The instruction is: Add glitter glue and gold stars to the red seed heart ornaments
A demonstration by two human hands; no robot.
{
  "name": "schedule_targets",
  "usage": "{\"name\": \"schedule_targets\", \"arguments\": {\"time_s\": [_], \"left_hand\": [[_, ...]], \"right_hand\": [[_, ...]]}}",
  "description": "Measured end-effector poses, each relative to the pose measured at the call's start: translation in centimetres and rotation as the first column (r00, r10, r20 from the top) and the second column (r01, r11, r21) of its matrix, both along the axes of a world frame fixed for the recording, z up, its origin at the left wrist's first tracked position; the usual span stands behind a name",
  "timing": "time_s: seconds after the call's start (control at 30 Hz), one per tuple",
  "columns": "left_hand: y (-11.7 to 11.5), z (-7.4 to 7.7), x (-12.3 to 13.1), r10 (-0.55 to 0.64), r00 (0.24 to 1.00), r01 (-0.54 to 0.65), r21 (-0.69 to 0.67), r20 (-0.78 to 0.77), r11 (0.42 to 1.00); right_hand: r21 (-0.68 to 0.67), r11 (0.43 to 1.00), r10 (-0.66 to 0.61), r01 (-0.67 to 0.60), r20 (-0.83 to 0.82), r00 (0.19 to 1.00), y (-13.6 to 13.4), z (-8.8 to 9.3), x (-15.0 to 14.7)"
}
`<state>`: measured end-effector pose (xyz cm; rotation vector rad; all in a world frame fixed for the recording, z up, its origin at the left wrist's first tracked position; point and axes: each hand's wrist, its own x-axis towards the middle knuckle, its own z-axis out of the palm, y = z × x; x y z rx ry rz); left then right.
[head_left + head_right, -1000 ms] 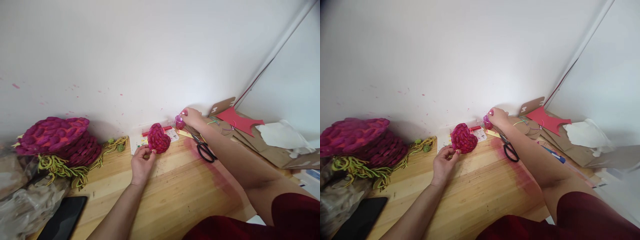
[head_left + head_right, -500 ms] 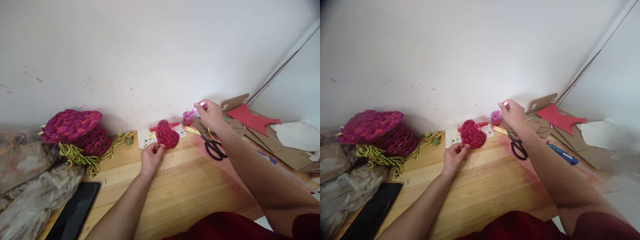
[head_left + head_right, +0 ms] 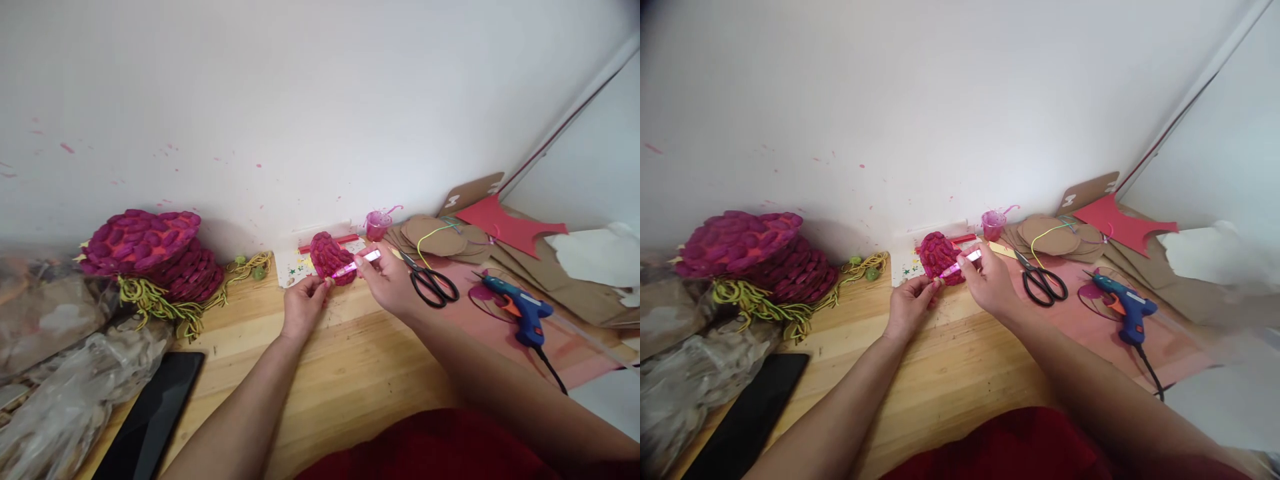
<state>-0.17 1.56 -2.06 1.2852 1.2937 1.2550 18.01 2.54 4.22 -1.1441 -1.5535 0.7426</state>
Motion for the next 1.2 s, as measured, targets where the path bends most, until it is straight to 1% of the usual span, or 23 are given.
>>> {"name": "schedule_targets", "arguments": {"time_s": [0.2,0.33,0.47,0.6,0.67,0.73,0.83,1.0,1.07,1.2], "left_hand": [[-0.1,0.0,-0.1,-0.003,0.999,0.005,0.032,-0.042,0.999],[-0.1,0.0,-0.2,0.005,0.997,-0.002,0.039,-0.076,0.999],[-0.1,0.0,-0.2,0.012,0.995,-0.008,0.043,-0.096,0.999],[0.0,0.0,-0.2,0.006,0.995,-0.001,0.048,-0.098,0.999],[0.0,0.0,-0.3,0.007,0.994,0.0,0.065,-0.106,0.998],[0.0,0.1,-0.3,0.015,0.994,-0.005,0.087,-0.111,0.996],[-0.1,0.2,-0.2,0.023,0.992,-0.009,0.11,-0.128,0.994],[-0.2,0.3,-0.1,0.029,0.99,-0.01,0.139,-0.137,0.99],[-0.2,0.4,-0.1,0.033,0.989,-0.012,0.147,-0.141,0.989],[-0.2,0.3,0.0,0.052,0.988,-0.026,0.167,-0.149,0.986]], "right_hand": [[0.039,0.999,0.017,-0.018,0.026,1.0,-0.1,-1.1,-0.2],[0.046,0.999,0.011,-0.013,0.049,0.999,0.2,-1.3,0.2],[0.052,0.999,-0.001,-0.001,0.05,0.999,-0.1,-1.0,0.3],[0.072,0.996,0.038,-0.042,0.057,0.998,-0.6,-0.6,0.0],[0.088,0.995,0.039,-0.047,0.092,0.995,-0.7,-0.4,-0.1],[0.114,0.993,0.012,-0.026,0.127,0.992,-0.8,-0.2,-0.1],[0.177,0.984,-0.013,-0.016,0.161,0.987,-1.0,0.0,-0.1],[0.3,0.952,-0.026,-0.066,0.293,0.956,-1.6,0.4,-0.4],[0.322,0.943,-0.029,-0.087,0.339,0.94,-1.8,0.5,-0.5],[0.319,0.942,-0.019,-0.106,0.363,0.931,-2.0,0.7,-0.6]]}}
